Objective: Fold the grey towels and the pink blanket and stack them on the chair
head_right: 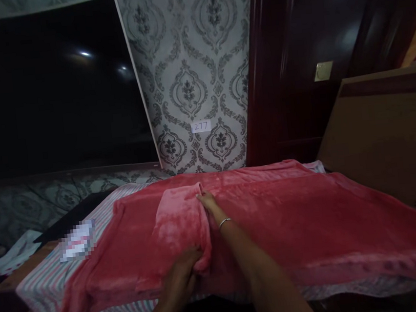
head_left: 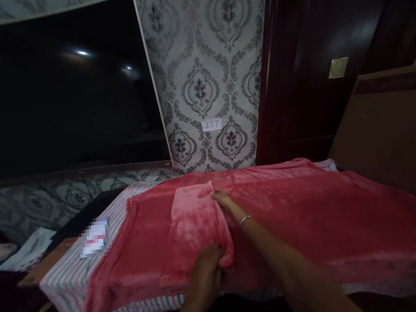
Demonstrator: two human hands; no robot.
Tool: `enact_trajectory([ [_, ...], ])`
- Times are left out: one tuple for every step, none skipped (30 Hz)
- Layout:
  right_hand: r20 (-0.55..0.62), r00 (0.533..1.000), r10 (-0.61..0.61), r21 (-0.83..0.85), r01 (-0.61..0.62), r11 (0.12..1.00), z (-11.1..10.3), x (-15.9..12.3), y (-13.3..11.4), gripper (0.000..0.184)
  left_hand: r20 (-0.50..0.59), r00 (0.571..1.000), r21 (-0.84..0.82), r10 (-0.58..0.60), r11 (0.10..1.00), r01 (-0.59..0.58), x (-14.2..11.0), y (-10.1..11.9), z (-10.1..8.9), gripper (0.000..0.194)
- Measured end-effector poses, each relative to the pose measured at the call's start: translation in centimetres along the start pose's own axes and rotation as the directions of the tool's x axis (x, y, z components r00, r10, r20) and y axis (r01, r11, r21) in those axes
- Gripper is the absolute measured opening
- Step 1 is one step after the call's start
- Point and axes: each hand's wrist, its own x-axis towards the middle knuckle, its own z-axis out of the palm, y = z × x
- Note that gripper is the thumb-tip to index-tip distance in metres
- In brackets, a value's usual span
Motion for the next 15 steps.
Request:
enact_trajectory([
  [-0.007,1.0,0.014,-0.037,-0.014,0.999,0.3,0.4,0.1,0.028,-0.001,1.0,0.017,0.001,1.0,-0.001,-0.1,-0.1,0.3,0.063],
  [-0.013,1.0,0.027,-0.075,-0.028,0.997,0.5,0.7,0.2,0.028,-0.002,1.0,0.034,0.001,0.999,-0.001,-0.3,-0.3,0.6,0.065],
  [-0.019,0.999,0.038,-0.113,-0.04,0.993,0.7,1.1,0.3,0.028,-0.008,1.0,0.05,-0.003,0.999,0.003,-0.5,-0.5,1.0,0.066],
  [-0.026,0.999,0.044,-0.148,-0.048,0.988,0.8,1.4,0.3,0.028,-0.018,1.0,0.061,-0.004,0.998,0.005,-0.6,-0.8,1.3,0.066],
  [-0.035,0.998,0.045,-0.181,-0.05,0.982,0.9,1.7,0.3,0.028,-0.025,1.0,0.066,-0.001,0.998,0.003,-0.7,-1.0,1.4,0.065],
  [-0.047,0.998,0.039,-0.212,-0.048,0.976,0.9,2.1,0.1,0.027,-0.031,1.0,0.065,0.004,0.998,-0.002,-0.7,-1.1,1.5,0.064],
  [-0.062,0.998,0.025,-0.239,-0.039,0.97,0.8,2.4,-0.1,0.027,-0.036,0.999,0.059,0.008,0.998,-0.006,-0.5,-1.0,1.4,0.063],
  [-0.079,0.997,0.005,-0.262,-0.026,0.965,0.5,2.7,-0.4,0.026,-0.037,0.999,0.048,0.011,0.999,-0.009,-0.2,-0.8,1.1,0.063],
  [-0.099,0.995,-0.02,-0.28,-0.009,0.96,0.1,3.1,-0.7,0.025,-0.031,0.999,0.035,0.012,0.999,-0.011,0.2,-0.4,0.8,0.062],
  [-0.122,0.991,-0.048,-0.296,0.01,0.955,-0.5,3.3,-0.9,0.023,-0.021,1.0,0.022,0.012,1.0,-0.011,0.7,0.2,0.4,0.061],
  [-0.147,0.986,-0.076,-0.308,0.028,0.951,-1.3,3.6,-1.0,0.02,-0.008,1.0,0.01,0.008,1.0,-0.007,1.4,0.9,0.1,0.062],
  [-0.172,0.98,-0.104,-0.319,0.044,0.947,-2.2,3.7,-0.9,0.017,0.008,1.0,-0.001,0.005,1.0,-0.005,2.0,1.7,-0.1,0.063],
  [-0.196,0.972,-0.128,-0.328,0.058,0.943,-3.2,3.7,-0.7,0.014,0.03,1.0,-0.01,0.004,1.0,-0.004,2.6,2.6,-0.1,0.064],
  [-0.215,0.965,-0.147,-0.335,0.069,0.94,-4.1,3.5,-0.2,0.011,0.057,0.998,-0.017,0.004,1.0,-0.003,3.1,3.4,0.1,0.066],
  [-0.225,0.961,-0.163,-0.34,0.079,0.937,-5.0,3.2,0.3,0.009,0.09,0.996,-0.018,0.005,1.0,-0.003,3.4,4.0,0.5,0.066],
])
